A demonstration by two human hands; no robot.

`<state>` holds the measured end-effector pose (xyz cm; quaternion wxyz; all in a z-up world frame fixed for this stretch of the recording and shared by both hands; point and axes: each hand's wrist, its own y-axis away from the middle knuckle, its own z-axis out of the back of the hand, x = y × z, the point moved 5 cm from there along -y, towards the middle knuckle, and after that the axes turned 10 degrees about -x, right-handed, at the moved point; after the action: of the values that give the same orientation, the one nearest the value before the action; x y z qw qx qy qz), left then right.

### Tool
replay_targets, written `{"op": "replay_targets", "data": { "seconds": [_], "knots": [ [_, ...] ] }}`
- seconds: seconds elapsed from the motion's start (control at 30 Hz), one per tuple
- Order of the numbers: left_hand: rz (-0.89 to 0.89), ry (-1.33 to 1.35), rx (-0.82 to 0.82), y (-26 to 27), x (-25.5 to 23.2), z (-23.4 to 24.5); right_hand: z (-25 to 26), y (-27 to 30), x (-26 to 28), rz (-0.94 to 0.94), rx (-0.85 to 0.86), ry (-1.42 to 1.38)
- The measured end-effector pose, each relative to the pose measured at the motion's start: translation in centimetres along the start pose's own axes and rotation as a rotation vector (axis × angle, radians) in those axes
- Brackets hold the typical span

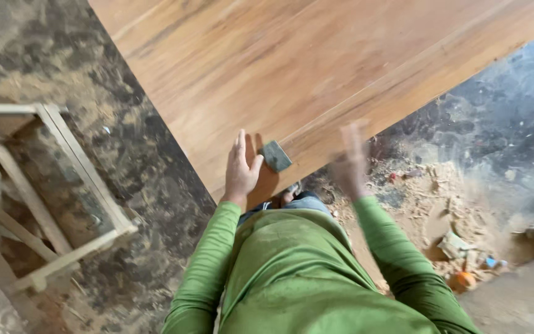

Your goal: The person sands a large wooden board using a sanding block. They move the block back and forth across the surface, covering different areas of the board to smooth it.

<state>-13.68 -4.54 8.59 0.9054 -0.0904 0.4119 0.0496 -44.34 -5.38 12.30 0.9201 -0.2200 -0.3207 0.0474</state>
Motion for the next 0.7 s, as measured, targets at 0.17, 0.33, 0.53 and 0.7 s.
{"op": "replay_targets", "data": {
  "seconds": [0.17,0.33,0.53,0.7],
  "knots": [
    [-0.210,-0.486,0.177,1.0,2.1,-1.3,-10.3,3.9,9.3,0.338,0.463,-0.041],
    [-0.197,-0.508,0.092,2.9,3.6,-1.2,-11.4,5.2,11.0,0.377,0.517,0.003],
    [-0.325,-0.419,0.237,4.2,3.6,-0.8,-12.8,4.9,8.7,0.139,0.395,0.234],
    [-0.386,-0.312,0.391,4.1,3.3,0.2,-11.9,4.6,8.6,-0.125,0.212,0.255]
  ]
}}
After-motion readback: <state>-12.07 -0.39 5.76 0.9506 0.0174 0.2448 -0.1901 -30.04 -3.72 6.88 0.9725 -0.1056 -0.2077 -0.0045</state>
